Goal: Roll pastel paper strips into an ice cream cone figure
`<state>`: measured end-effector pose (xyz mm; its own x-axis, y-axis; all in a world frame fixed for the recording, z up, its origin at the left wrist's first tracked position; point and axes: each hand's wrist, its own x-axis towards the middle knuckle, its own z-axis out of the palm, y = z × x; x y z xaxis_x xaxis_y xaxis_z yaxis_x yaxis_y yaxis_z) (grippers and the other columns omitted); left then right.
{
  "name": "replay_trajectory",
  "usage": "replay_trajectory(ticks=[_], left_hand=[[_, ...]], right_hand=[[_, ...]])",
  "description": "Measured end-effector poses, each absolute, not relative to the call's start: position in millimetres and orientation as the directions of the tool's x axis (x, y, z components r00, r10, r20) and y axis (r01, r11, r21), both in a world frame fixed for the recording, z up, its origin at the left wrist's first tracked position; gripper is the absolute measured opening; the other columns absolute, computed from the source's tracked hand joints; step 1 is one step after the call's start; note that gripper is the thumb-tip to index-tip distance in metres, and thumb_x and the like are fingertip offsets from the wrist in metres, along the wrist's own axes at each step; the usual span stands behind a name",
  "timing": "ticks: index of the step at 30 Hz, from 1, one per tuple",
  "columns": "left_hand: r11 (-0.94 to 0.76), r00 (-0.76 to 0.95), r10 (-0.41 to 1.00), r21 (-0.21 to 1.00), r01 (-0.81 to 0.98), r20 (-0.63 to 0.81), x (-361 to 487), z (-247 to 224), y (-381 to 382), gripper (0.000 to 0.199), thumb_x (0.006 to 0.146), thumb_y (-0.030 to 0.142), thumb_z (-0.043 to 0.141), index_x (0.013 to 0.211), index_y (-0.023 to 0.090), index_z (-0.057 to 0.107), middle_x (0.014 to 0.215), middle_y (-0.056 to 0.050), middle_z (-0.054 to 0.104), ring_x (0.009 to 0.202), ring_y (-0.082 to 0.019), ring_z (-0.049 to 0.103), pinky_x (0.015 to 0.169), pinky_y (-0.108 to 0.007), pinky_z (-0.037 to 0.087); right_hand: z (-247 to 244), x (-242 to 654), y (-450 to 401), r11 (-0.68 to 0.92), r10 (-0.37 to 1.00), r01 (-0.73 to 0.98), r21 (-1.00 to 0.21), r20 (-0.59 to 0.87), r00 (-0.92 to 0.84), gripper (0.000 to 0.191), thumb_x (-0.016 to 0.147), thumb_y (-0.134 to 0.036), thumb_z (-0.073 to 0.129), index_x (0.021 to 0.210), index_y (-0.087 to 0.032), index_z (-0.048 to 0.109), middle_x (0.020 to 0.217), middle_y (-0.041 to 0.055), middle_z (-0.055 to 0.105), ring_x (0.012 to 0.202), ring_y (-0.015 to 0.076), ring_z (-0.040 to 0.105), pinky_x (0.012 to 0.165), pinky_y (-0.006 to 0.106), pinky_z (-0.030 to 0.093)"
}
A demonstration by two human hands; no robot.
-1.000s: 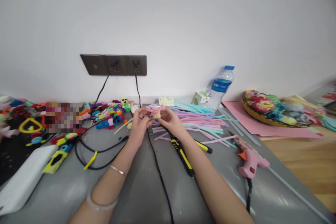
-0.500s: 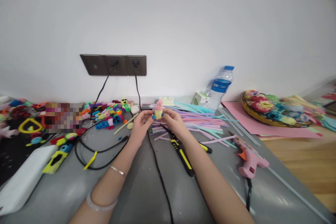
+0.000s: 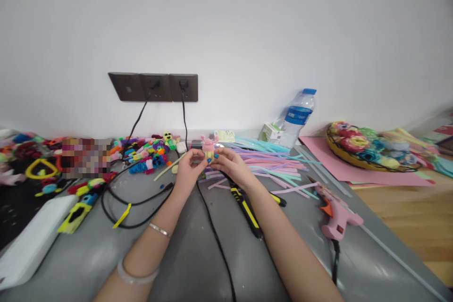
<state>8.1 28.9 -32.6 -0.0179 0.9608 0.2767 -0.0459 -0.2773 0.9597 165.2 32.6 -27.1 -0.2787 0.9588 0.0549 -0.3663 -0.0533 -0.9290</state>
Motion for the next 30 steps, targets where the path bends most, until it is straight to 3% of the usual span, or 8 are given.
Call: replay_trajectory(ticks=[4,14,21,30], left_hand=[[-0.312,-0.005,0.95,0.95,-0.037,0.312,8.6,-31.5,27.9,0.014,0.072,0.03,0.069,0.079,0.019,0.065,0.087,-0.004,0.066,0.083,-0.018,0.063,0.068,-0.026,0.051],[-0.253,-0.039,0.967,0.967,-0.037,0.252,8.3,-34.4,28.9,0.017,0.078,0.034,0.065,0.089,0.02,0.066,0.089,-0.004,0.069,0.079,-0.019,0.065,0.061,-0.026,0.049],[-0.242,-0.003,0.97,0.969,-0.049,0.242,9.1,-34.0,28.3,0.025,0.074,0.034,0.07,0.095,0.019,0.068,0.096,-0.006,0.072,0.083,-0.02,0.066,0.069,-0.029,0.052],[-0.225,0.019,0.974,0.973,-0.054,0.226,8.9,-34.4,28.4,0.031,0.071,0.038,0.074,0.095,0.019,0.069,0.092,-0.005,0.072,0.079,-0.019,0.066,0.066,-0.028,0.053]], right_hand=[[-27.2,164.1,32.9,0.006,0.963,-0.329,-0.944,0.095,-0.252,0.039,0.063,-0.042,0.083,0.088,-0.02,0.063,0.096,0.0038,0.072,0.082,0.017,0.068,0.078,0.031,0.056],[-30.1,168.0,39.2,-0.013,0.989,-0.356,-0.934,0.039,-0.139,0.039,0.061,-0.044,0.083,0.087,-0.021,0.066,0.085,0.0024,0.074,0.077,0.0177,0.069,0.07,0.029,0.055],[-30.6,166.9,36.7,-0.008,0.98,-0.358,-0.934,0.063,-0.189,0.035,0.061,-0.04,0.085,0.083,-0.02,0.065,0.079,0.001,0.072,0.071,0.0149,0.067,0.071,0.028,0.053],[-28.6,167.2,34.5,-0.019,0.969,-0.33,-0.944,0.064,-0.238,0.034,0.061,-0.039,0.085,0.082,-0.019,0.066,0.082,0.0002,0.07,0.07,0.0132,0.064,0.074,0.028,0.054]])
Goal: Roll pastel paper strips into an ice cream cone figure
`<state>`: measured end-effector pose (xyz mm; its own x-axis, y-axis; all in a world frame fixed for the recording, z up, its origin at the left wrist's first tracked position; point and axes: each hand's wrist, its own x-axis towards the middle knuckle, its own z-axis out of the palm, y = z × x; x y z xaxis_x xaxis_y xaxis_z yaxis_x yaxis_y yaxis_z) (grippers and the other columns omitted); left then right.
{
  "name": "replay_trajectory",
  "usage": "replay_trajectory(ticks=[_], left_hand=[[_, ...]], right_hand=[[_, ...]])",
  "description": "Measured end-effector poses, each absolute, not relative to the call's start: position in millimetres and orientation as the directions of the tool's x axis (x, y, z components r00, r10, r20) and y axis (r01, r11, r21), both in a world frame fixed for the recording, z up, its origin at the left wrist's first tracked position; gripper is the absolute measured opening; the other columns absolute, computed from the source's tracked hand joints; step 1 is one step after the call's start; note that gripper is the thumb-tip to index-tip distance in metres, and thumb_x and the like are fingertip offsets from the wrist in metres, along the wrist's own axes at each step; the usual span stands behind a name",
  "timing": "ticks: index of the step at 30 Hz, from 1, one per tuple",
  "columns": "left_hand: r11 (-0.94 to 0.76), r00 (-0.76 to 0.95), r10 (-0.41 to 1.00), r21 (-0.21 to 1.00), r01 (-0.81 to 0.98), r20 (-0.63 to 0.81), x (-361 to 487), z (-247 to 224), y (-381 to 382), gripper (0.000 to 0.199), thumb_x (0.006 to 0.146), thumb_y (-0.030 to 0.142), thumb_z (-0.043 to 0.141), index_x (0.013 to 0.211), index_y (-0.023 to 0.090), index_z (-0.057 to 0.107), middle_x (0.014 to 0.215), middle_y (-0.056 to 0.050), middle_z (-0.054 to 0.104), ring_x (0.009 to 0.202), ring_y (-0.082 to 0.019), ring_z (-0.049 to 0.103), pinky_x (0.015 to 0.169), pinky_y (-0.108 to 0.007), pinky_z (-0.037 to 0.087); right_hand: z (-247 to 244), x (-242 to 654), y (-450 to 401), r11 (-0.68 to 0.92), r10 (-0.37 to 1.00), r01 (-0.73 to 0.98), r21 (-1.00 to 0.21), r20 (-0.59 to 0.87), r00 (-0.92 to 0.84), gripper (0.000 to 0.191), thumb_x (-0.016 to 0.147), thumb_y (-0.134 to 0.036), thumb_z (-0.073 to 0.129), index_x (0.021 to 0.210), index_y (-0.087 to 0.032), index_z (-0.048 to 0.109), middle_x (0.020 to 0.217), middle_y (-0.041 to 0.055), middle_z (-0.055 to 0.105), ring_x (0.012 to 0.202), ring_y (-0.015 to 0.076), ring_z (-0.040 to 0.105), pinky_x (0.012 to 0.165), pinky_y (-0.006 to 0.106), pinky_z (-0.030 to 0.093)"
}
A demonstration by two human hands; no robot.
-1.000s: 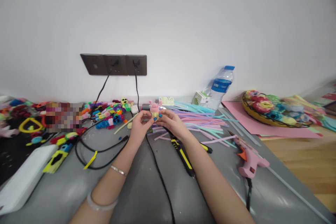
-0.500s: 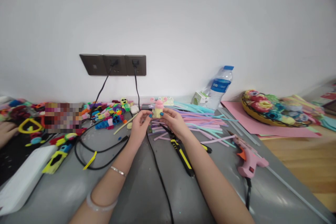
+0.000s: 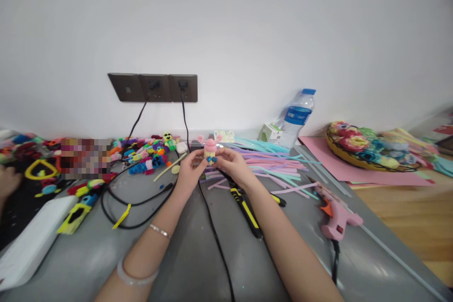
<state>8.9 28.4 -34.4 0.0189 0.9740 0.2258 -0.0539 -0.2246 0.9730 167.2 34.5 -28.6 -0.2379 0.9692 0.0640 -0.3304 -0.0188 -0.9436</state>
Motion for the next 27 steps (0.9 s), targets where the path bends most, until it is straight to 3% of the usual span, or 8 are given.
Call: replay_trajectory(ticks=[9,12,16,20,24,27], left_hand=[[-0.226,0.015,0.974,0.974,-0.022,0.226,8.2,-33.5,28.1,0.031,0.073,0.041,0.072,0.093,0.018,0.067,0.092,-0.006,0.071,0.085,-0.021,0.067,0.069,-0.029,0.054],[-0.228,0.027,0.973,0.973,-0.045,0.229,8.1,-36.3,30.0,0.031,0.073,0.038,0.072,0.096,0.018,0.067,0.096,-0.007,0.072,0.089,-0.023,0.068,0.074,-0.031,0.055],[-0.241,0.037,0.969,0.968,-0.073,0.244,8.4,-42.7,33.7,0.033,0.069,0.029,0.073,0.099,0.018,0.067,0.103,-0.009,0.072,0.096,-0.024,0.068,0.076,-0.033,0.056],[-0.332,0.003,0.943,0.943,-0.038,0.332,8.8,-42.5,32.8,0.027,0.072,0.023,0.069,0.099,0.018,0.065,0.102,-0.008,0.071,0.098,-0.023,0.068,0.082,-0.035,0.056],[-0.444,-0.048,0.894,0.896,0.035,0.445,7.2,-37.8,28.9,0.023,0.077,0.02,0.065,0.1,0.02,0.061,0.122,-0.011,0.063,0.108,-0.023,0.065,0.083,-0.033,0.056],[-0.509,-0.047,0.854,0.851,0.131,0.518,4.7,-36.0,27.7,0.023,0.077,0.015,0.064,0.097,0.022,0.055,0.115,-0.008,0.064,0.105,-0.021,0.065,0.078,-0.031,0.056]], right_hand=[[-31.0,168.9,36.8,0.004,0.971,-0.306,-0.952,0.077,-0.226,0.034,0.066,-0.043,0.082,0.087,-0.02,0.068,0.085,0.0012,0.07,0.073,0.0143,0.065,0.071,0.028,0.052],[-29.4,170.8,39.0,0.073,0.986,-0.298,-0.952,0.114,-0.12,0.036,0.069,-0.047,0.079,0.091,-0.021,0.067,0.084,0.0019,0.069,0.074,0.015,0.065,0.069,0.028,0.051],[-25.4,171.9,38.7,0.217,0.974,-0.26,-0.941,0.228,-0.011,0.033,0.073,-0.046,0.076,0.092,-0.022,0.064,0.092,0.0032,0.069,0.082,0.0165,0.064,0.077,0.03,0.052],[-23.7,171.8,37.0,0.276,0.959,-0.23,-0.933,0.284,0.0,0.033,0.075,-0.046,0.075,0.096,-0.023,0.064,0.093,0.0036,0.068,0.087,0.0177,0.064,0.081,0.032,0.052],[-26.2,171.0,37.6,0.276,0.957,-0.235,-0.932,0.29,-0.026,0.036,0.078,-0.049,0.071,0.102,-0.024,0.063,0.098,0.005,0.068,0.084,0.0174,0.064,0.078,0.032,0.053],[-29.0,170.2,38.7,0.25,0.96,-0.298,-0.921,0.277,-0.05,0.038,0.078,-0.054,0.069,0.101,-0.024,0.063,0.095,0.0045,0.067,0.077,0.0161,0.064,0.074,0.032,0.053]])
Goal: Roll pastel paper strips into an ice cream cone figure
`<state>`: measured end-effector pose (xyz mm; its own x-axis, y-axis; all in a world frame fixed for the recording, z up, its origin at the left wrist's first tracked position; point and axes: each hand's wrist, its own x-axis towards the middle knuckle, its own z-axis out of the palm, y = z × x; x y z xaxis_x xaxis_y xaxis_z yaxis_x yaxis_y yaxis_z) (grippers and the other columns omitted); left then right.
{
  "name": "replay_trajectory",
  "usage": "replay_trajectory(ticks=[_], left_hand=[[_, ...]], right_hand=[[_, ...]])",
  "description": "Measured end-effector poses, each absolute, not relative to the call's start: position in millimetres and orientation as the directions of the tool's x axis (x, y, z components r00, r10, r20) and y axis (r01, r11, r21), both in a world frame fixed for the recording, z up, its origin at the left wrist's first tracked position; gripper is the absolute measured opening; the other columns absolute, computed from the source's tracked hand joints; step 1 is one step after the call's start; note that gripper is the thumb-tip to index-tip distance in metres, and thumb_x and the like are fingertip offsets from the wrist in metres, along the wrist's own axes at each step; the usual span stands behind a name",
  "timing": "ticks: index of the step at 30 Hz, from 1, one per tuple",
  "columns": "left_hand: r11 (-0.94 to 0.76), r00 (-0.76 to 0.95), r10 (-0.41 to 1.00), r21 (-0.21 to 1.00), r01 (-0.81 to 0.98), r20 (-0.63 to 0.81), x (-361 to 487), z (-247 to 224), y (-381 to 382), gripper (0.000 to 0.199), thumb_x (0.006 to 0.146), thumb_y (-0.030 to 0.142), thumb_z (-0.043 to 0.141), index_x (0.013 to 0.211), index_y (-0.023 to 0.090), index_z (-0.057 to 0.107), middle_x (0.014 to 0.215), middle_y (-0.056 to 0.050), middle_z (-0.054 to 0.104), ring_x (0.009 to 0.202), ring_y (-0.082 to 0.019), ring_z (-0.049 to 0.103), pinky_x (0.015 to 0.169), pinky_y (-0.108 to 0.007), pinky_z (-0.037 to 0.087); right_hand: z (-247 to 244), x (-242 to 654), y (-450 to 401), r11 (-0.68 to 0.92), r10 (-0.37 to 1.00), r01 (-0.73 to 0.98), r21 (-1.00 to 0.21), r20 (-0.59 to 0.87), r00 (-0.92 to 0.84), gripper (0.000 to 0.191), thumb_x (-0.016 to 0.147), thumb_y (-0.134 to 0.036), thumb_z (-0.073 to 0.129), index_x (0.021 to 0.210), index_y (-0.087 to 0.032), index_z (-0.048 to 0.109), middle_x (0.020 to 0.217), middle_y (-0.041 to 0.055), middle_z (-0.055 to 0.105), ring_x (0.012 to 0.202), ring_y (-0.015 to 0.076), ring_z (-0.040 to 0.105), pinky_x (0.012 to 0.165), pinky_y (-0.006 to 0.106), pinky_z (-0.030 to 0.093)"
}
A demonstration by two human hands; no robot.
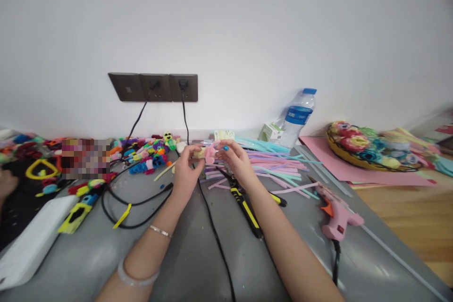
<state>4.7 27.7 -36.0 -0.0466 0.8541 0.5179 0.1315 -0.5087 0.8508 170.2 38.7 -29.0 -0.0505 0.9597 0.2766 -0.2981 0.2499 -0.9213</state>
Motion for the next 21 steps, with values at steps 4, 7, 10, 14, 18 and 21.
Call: replay_trajectory(ticks=[4,7,10,14,18,21], left_hand=[[-0.582,-0.012,0.787,0.748,0.32,0.617,1.7,-33.7,27.3,0.023,0.075,0.007,0.06,0.091,0.022,0.052,0.096,-0.002,0.059,0.094,-0.018,0.06,0.071,-0.025,0.052],[-0.588,0.0,0.76,0.689,0.424,0.649,0.8,-31.3,26.7,0.024,0.073,0.004,0.058,0.088,0.022,0.051,0.089,-0.001,0.054,0.086,-0.016,0.056,0.068,-0.024,0.047],[-0.578,0.002,0.745,0.644,0.501,0.667,0.8,-28.9,25.9,0.024,0.073,0.003,0.058,0.084,0.022,0.049,0.085,0.0,0.05,0.079,-0.016,0.052,0.066,-0.025,0.042],[-0.588,0.008,0.725,0.614,0.527,0.689,1.6,-26.8,25.0,0.026,0.072,0.001,0.058,0.082,0.022,0.047,0.083,0.001,0.049,0.076,-0.016,0.05,0.066,-0.025,0.04],[-0.593,0.001,0.719,0.613,0.522,0.695,2.1,-26.3,24.7,0.027,0.071,0.001,0.059,0.081,0.022,0.046,0.083,0.001,0.049,0.079,-0.017,0.05,0.069,-0.026,0.04],[-0.601,0.015,0.72,0.612,0.514,0.694,2.1,-26.5,25.0,0.026,0.072,0.001,0.058,0.082,0.022,0.046,0.083,0.001,0.049,0.078,-0.016,0.05,0.069,-0.026,0.04]], right_hand=[[-29.3,170.3,38.1,0.255,0.959,-0.28,-0.926,0.28,-0.05,0.039,0.078,-0.056,0.069,0.099,-0.024,0.063,0.093,0.0041,0.066,0.075,0.0155,0.062,0.071,0.031,0.052],[-27.0,171.1,36.8,0.289,0.953,-0.19,-0.938,0.3,-0.034,0.034,0.081,-0.052,0.067,0.098,-0.023,0.063,0.093,0.0038,0.065,0.08,0.0164,0.062,0.073,0.031,0.051],[-26.2,171.4,36.8,0.318,0.945,-0.126,-0.94,0.324,-0.035,0.032,0.08,-0.05,0.069,0.096,-0.023,0.064,0.093,0.0039,0.065,0.085,0.0175,0.061,0.074,0.03,0.05],[-29.0,169.9,38.6,0.304,0.946,-0.153,-0.94,0.317,-0.071,0.034,0.077,-0.049,0.072,0.095,-0.023,0.063,0.088,0.0026,0.062,0.073,0.0149,0.057,0.064,0.028,0.049],[-31.1,168.3,39.1,0.285,0.941,-0.198,-0.938,0.313,-0.126,0.033,0.077,-0.046,0.073,0.098,-0.023,0.061,0.08,0.0004,0.059,0.065,0.013,0.054,0.061,0.028,0.05],[-30.2,167.9,38.2,0.296,0.937,-0.195,-0.935,0.324,-0.133,0.032,0.077,-0.044,0.073,0.099,-0.023,0.06,0.079,-0.0001,0.058,0.067,0.0131,0.054,0.061,0.027,0.049]])
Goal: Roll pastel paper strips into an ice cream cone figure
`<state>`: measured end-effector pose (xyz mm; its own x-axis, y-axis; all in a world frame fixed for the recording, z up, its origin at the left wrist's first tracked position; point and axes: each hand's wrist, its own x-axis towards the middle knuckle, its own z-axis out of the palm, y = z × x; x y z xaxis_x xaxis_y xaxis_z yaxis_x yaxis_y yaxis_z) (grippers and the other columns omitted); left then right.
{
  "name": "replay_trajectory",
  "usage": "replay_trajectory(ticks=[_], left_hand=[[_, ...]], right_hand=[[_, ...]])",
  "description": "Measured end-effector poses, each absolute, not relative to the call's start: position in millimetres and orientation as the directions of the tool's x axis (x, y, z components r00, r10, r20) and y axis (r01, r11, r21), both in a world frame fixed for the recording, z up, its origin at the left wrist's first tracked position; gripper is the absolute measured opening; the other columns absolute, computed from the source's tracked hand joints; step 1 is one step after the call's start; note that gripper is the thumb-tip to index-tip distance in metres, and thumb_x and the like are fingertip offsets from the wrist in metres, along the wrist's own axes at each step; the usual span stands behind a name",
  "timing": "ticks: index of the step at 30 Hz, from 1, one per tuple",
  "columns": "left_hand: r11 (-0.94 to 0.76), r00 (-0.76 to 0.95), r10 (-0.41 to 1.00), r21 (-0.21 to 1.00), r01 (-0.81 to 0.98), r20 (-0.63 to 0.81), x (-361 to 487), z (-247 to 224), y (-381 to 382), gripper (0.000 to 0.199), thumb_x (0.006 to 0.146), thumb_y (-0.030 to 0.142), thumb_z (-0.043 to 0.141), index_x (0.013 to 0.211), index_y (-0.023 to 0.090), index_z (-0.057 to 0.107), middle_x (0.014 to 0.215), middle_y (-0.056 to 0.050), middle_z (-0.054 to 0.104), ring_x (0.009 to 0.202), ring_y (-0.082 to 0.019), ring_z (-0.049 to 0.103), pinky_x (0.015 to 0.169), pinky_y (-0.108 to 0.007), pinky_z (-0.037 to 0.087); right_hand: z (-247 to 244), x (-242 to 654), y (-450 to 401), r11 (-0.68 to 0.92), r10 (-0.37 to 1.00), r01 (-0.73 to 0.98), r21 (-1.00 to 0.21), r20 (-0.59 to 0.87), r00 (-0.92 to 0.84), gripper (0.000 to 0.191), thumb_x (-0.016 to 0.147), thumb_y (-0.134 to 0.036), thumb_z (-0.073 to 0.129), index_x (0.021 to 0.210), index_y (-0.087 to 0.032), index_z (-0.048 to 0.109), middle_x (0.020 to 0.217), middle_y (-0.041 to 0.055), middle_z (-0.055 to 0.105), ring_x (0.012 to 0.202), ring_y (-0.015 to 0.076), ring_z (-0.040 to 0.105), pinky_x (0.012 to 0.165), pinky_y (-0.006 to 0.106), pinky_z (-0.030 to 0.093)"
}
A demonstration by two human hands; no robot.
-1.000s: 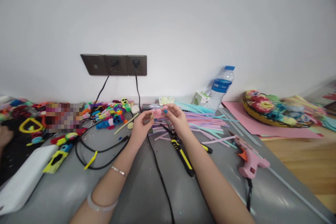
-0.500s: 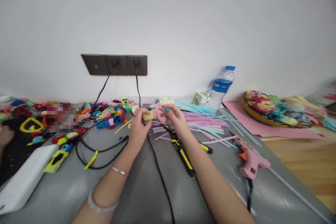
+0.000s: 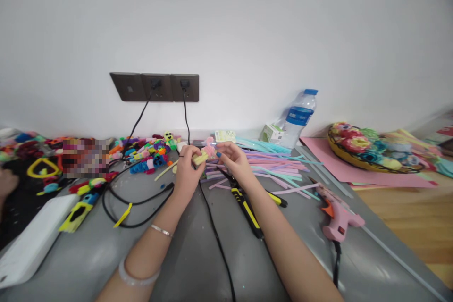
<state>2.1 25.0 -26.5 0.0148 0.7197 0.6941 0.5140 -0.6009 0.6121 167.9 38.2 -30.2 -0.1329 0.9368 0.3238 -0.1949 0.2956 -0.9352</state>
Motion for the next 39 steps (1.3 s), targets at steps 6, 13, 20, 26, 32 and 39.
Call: replay_trajectory(ticks=[6,13,20,26,32,39], left_hand=[[-0.614,0.04,0.72,0.61,0.502,0.692,2.3,-27.6,26.0,0.023,0.074,0.004,0.058,0.083,0.022,0.047,0.083,0.0,0.05,0.078,-0.017,0.051,0.068,-0.026,0.04],[-0.625,0.055,0.709,0.592,0.509,0.703,1.9,-27.5,26.1,0.023,0.074,0.003,0.057,0.083,0.022,0.048,0.085,0.0,0.052,0.08,-0.018,0.052,0.07,-0.027,0.042],[-0.646,0.067,0.693,0.577,0.501,0.718,0.9,-26.8,26.5,0.024,0.075,0.001,0.056,0.084,0.022,0.049,0.088,-0.002,0.054,0.085,-0.019,0.055,0.075,-0.028,0.044],[-0.644,0.072,0.694,0.574,0.507,0.716,0.5,-27.8,26.7,0.024,0.075,0.001,0.056,0.084,0.022,0.051,0.089,-0.002,0.055,0.086,-0.019,0.055,0.076,-0.029,0.045],[-0.651,0.077,0.688,0.567,0.504,0.722,1.0,-26.7,26.1,0.025,0.074,0.001,0.056,0.084,0.022,0.051,0.088,-0.002,0.054,0.086,-0.019,0.056,0.075,-0.029,0.046],[-0.659,0.083,0.68,0.558,0.505,0.728,0.6,-26.2,26.5,0.026,0.073,0.0,0.056,0.083,0.023,0.05,0.088,-0.002,0.054,0.086,-0.019,0.056,0.076,-0.029,0.046]], right_hand=[[-24.7,167.3,34.0,0.354,0.911,-0.173,-0.919,0.381,-0.157,0.033,0.081,-0.042,0.069,0.106,-0.023,0.06,0.078,-0.0006,0.057,0.07,0.0137,0.055,0.061,0.026,0.044],[-25.3,168.5,34.4,0.4,0.898,-0.107,-0.91,0.413,-0.15,0.03,0.081,-0.041,0.068,0.104,-0.022,0.064,0.079,0.0009,0.058,0.07,0.0147,0.055,0.064,0.028,0.044],[-30.0,168.7,36.0,0.427,0.887,-0.099,-0.899,0.438,-0.149,0.021,0.082,-0.037,0.067,0.098,-0.023,0.067,0.086,0.0032,0.063,0.078,0.0168,0.06,0.073,0.031,0.048],[-30.6,169.4,35.9,0.424,0.89,-0.073,-0.903,0.43,-0.152,0.021,0.082,-0.037,0.067,0.098,-0.023,0.067,0.087,0.0038,0.065,0.082,0.0184,0.062,0.076,0.033,0.05],[-29.3,170.3,34.0,0.432,0.884,-0.049,-0.9,0.434,-0.175,0.019,0.083,-0.034,0.065,0.099,-0.024,0.067,0.091,0.0046,0.065,0.084,0.0194,0.062,0.079,0.035,0.05],[-27.9,170.1,33.1,0.44,0.884,0.002,-0.898,0.433,-0.175,0.018,0.083,-0.034,0.064,0.098,-0.024,0.066,0.093,0.0048,0.065,0.084,0.0201,0.062,0.079,0.035,0.05]])
